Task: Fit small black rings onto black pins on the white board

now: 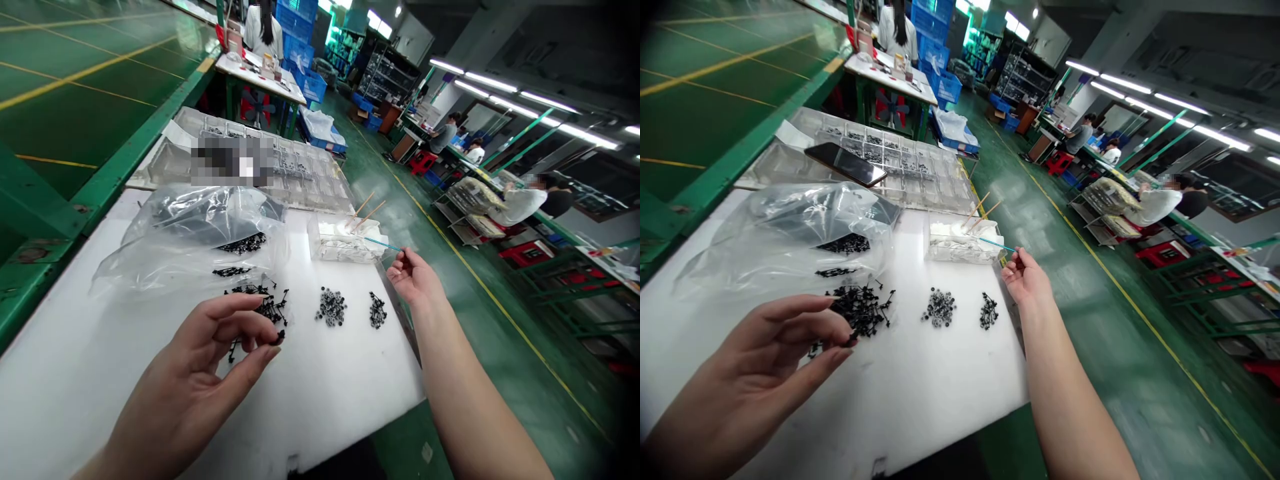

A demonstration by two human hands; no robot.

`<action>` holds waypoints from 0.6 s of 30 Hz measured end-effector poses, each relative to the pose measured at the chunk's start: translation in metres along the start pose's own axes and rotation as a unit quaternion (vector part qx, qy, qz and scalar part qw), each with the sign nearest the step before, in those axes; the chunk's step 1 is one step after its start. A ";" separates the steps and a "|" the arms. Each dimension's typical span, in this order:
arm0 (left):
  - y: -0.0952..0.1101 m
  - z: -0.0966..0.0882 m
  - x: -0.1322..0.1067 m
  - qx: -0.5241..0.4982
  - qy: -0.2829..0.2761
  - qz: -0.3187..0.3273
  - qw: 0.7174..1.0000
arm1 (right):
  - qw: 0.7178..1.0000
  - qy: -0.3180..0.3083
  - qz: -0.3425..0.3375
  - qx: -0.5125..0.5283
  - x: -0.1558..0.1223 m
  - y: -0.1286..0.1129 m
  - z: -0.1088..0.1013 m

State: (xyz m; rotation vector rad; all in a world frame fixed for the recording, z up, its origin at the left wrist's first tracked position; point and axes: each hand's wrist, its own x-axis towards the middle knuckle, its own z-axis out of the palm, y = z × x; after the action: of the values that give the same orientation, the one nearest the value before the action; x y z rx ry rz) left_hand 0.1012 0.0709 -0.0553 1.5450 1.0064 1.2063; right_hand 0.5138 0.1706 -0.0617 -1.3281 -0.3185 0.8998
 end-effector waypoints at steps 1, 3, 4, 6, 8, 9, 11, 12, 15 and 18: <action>0.000 0.000 0.000 0.002 0.001 0.001 1.000 | 1.000 0.000 -0.014 -0.003 -0.001 -0.002 0.001; -0.001 -0.001 -0.001 0.003 0.007 0.003 1.000 | 0.998 -0.003 -0.057 -0.007 -0.005 -0.005 0.005; -0.002 -0.001 -0.002 0.003 0.008 0.004 1.000 | 0.996 -0.007 -0.084 -0.008 -0.007 -0.006 0.007; -0.004 -0.002 -0.003 0.004 0.002 0.001 1.000 | 0.990 -0.015 -0.143 -0.013 -0.014 -0.006 0.013; -0.006 -0.003 -0.004 0.005 -0.006 -0.005 1.000 | 0.980 -0.020 -0.198 -0.023 -0.018 -0.003 0.019; -0.007 -0.003 -0.004 0.005 -0.007 -0.006 1.000 | 0.975 -0.021 -0.221 -0.030 -0.020 -0.001 0.023; -0.007 -0.002 -0.005 0.003 -0.006 -0.009 1.000 | 0.966 -0.024 -0.255 -0.044 -0.022 0.003 0.028; -0.006 -0.001 -0.005 0.000 -0.001 -0.013 1.000 | 0.962 -0.027 -0.266 -0.051 -0.023 0.005 0.030; -0.002 0.002 -0.006 -0.015 0.020 -0.033 0.999 | 0.956 -0.036 -0.285 -0.066 -0.026 0.008 0.033; 0.001 0.003 -0.005 -0.021 0.019 -0.033 0.999 | 0.953 -0.035 -0.292 -0.067 -0.029 0.003 0.032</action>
State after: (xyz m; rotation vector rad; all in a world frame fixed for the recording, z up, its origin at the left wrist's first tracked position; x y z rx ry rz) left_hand 0.1028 0.0652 -0.0560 1.4512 1.0428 1.2072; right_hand 0.4723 0.1722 -0.0479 -1.2252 -0.7939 0.4288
